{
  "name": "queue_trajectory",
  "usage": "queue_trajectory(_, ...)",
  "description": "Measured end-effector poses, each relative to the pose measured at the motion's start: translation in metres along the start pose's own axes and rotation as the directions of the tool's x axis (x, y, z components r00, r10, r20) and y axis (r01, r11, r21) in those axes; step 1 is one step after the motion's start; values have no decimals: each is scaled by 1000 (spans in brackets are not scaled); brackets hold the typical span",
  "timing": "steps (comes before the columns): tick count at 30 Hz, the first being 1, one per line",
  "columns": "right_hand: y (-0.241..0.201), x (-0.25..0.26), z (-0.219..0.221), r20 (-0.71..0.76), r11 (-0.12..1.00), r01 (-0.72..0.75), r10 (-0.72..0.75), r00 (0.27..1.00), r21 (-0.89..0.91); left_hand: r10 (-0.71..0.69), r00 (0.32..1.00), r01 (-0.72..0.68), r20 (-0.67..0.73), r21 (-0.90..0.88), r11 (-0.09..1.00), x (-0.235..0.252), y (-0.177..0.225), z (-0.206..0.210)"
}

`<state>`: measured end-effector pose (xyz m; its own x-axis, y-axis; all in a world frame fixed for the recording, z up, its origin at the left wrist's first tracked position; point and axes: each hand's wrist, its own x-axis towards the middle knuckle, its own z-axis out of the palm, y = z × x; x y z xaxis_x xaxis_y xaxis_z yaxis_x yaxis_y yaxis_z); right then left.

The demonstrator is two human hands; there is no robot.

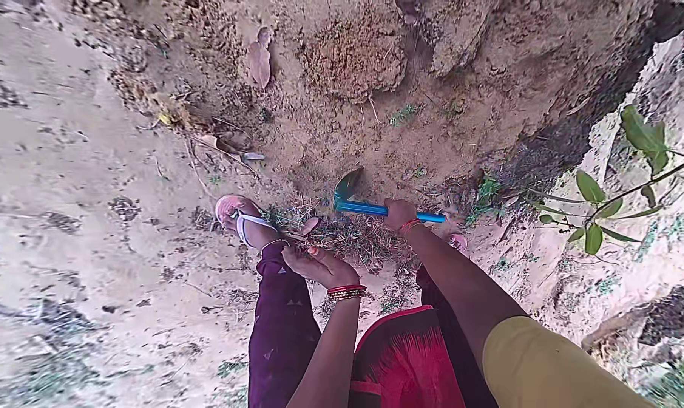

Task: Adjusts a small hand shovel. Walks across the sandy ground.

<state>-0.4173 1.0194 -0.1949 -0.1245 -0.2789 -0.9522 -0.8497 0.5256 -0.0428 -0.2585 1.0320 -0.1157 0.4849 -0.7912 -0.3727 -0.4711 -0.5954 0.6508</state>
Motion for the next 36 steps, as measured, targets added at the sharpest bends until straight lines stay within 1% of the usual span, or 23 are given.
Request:
queue_trajectory(2,15,-4,4,40,997,-29,32,999,-73,17,999,-17,31,8,1000,-1,-1,-1)
queue_trajectory(3,15,-11,5,45,996,-56,59,997,-67,8,999,-7,42,-8,1000,-3,1,-1)
queue_trajectory(7,-23,-25,-21,27,989,-143,143,989,40,-56,995,60,86,-43,997,0,26,-1)
queue_trajectory(10,-40,-39,-30,-24,988,-96,99,995,123,-120,987,129,109,-80,988,-1,39,-4)
queue_trajectory(12,-54,-55,-40,-51,987,-11,19,999,159,-132,987,146,88,-174,974,12,44,-5)
queue_trajectory(13,-62,-69,-45,-66,985,41,-30,997,169,-107,991,124,79,-246,961,20,45,-8)
queue_trajectory(14,-70,-86,-50,-99,980,104,-88,991,170,-48,998,58,43,-307,950,28,44,-11)
queue_trajectory(15,-78,-102,-52,-169,968,190,-162,972,162,30,1000,-28,1,-346,938,35,40,-15)
queue_trajectory(16,-86,-113,-50,-288,941,306,-255,923,147,111,993,-120,-47,-360,925,42,34,-20)
queue_trajectory(17,-95,-119,-45,-421,895,428,-342,840,126,159,983,-182,-93,-348,919,47,28,-26)
queue_trajectory(18,-104,-119,-40,-543,839,536,-405,735,100,181,975,-213,-126,-317,924,49,23,-30)
queue_trajectory(19,-112,-115,-38,-603,802,592,-434,669,79,185,972,-220,-147,-270,937,47,17,-31)
queue_trajectory(20,-117,-109,-38,-597,805,588,-432,677,84,166,975,-197,-147,-229,953,41,11,-29)
queue_trajectory(21,-117,-99,-38,-558,834,542,-401,726,105,139,981,-165,-132,-208,964,34,6,-24)
queue_trajectory(22,-110,-83,-35,-482,880,455,-342,807,136,115,987,-134,-109,-193,972,27,0,-18)
queue_trajectory(23,-96,-63,-29,-327,934,313,-245,913,174,93,993,-105,-73,-178,978,20,-7,-12)
queue_trajectory(24,-74,-39,-17,-155,973,152,-126,980,171,70,997,-74,-35,-152,986,14,-15,-8)
queue_trajectory(25,-48,-21,0,-23,993,33,-31,999,113,44,999,-43,4,-118,992,9,-21,-6)
queue_trajectory(26,-27,-11,11,58,999,-10,8,998,37,35,999,-32,32,-84,996,9,-25,-3)
queue_trajectory(27,-19,-7,19,109,999,-7,11,994,-31,35,998,-33,45,-53,998,13,-28,-2)
queue_trajectory(29,-21,-15,27,144,998,-6,16,989,-70,19,998,-18,60,-8,1000,12,-31,-5)
queue_trajectory(33,-62,-26,-11,103,998,-59,57,993,14,-36,993,33,109,25,999,9,-23,0)
queue_trajectory(36,-65,-36,-20,47,995,-6,1,999,100,-62,994,64,86,-21,998,17,-14,0)
